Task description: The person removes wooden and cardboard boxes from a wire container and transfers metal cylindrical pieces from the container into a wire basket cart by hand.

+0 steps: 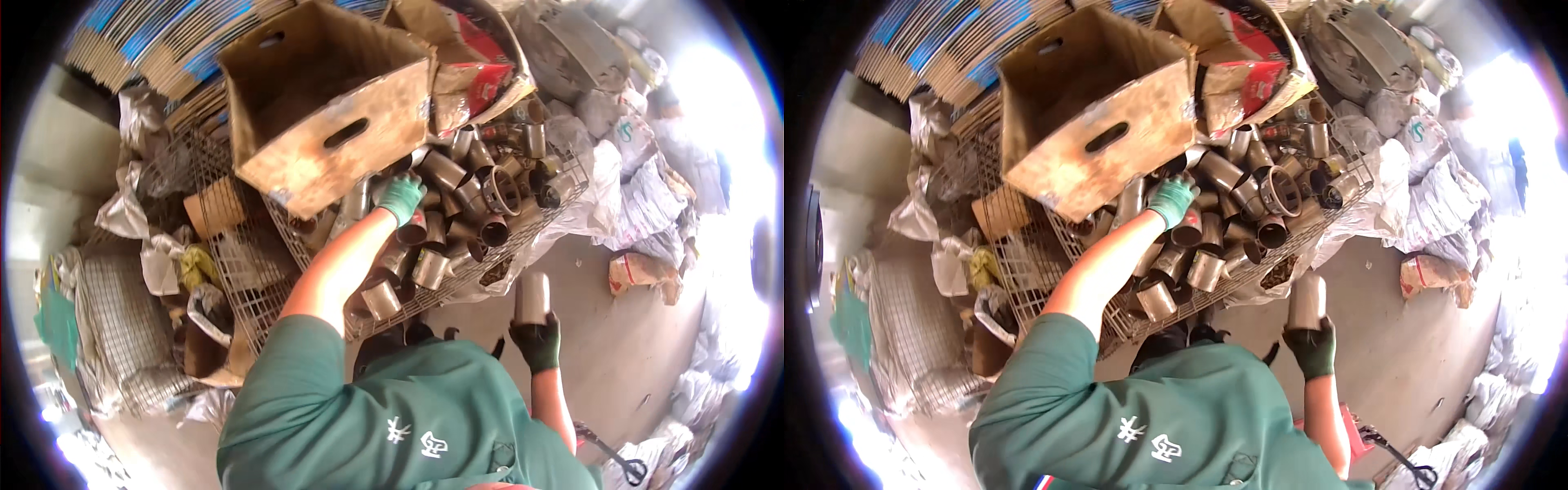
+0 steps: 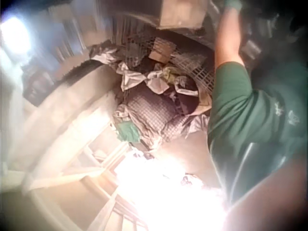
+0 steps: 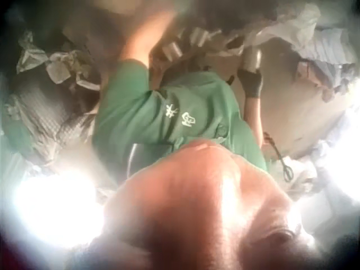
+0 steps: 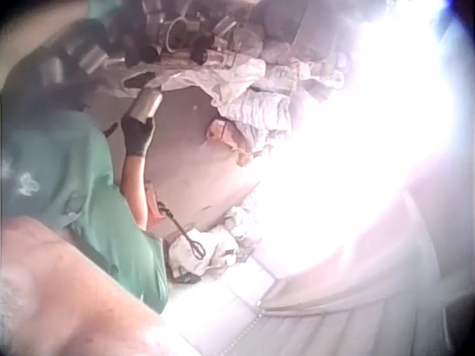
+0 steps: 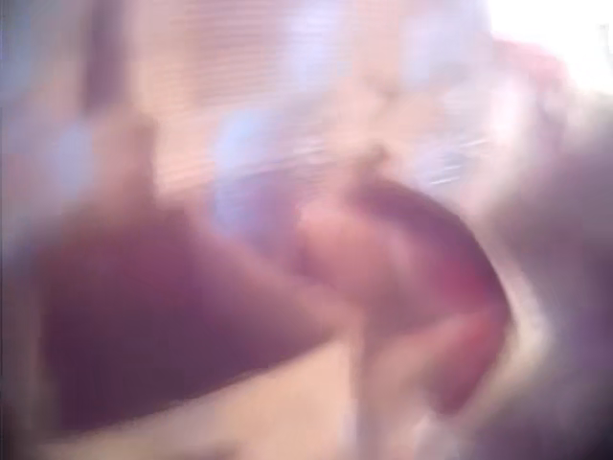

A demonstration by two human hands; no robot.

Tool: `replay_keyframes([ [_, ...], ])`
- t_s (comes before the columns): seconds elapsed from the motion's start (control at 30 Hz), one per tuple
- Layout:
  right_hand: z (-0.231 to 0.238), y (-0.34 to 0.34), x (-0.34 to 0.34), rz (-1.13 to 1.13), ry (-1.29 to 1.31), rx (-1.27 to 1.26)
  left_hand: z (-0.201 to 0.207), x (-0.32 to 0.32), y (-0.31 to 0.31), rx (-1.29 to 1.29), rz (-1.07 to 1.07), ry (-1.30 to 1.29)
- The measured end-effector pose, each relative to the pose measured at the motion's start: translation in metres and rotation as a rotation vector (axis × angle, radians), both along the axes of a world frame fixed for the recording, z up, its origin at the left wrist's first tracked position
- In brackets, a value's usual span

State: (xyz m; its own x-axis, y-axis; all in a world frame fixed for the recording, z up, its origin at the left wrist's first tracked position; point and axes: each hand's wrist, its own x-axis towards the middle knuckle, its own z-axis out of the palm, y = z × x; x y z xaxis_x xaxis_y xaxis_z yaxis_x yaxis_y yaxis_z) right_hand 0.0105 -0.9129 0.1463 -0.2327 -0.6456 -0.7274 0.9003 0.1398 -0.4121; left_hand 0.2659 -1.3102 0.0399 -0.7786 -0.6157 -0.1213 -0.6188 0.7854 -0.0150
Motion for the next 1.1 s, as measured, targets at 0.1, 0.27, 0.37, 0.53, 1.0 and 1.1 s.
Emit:
replay_keyframes([
  [0.1, 0.014, 0.059, 0.018, -0.307, 0.029, 0.168, -0.056, -0.039, -0.024, -0.165, -0.141, -0.339],
  [0.27, 0.004, 0.151, 0.044, -0.641, -0.145, 0.098, -0.081, -0.027, -0.021, -0.127, -0.011, -0.212],
  [0.37, -0.029, 0.206, 0.058, -0.815, -0.111, 0.038, -0.069, -0.001, -0.01, -0.064, 0.03, -0.026],
  [0.53, -0.059, 0.271, 0.056, -1.032, -0.379, -0.082, 0.033, 0.025, 0.06, 0.095, 0.238, 0.074],
  [1.0, -0.182, 0.746, 0.09, -2.025, 0.252, 0.321, 0.098, 0.013, 0.32, 0.498, 0.561, 0.561],
  [1.1, -0.182, 0.78, 0.081, -1.694, 0.258, 0.743, 0.097, -0.018, 0.382, 0.683, 0.387, 0.79],
])
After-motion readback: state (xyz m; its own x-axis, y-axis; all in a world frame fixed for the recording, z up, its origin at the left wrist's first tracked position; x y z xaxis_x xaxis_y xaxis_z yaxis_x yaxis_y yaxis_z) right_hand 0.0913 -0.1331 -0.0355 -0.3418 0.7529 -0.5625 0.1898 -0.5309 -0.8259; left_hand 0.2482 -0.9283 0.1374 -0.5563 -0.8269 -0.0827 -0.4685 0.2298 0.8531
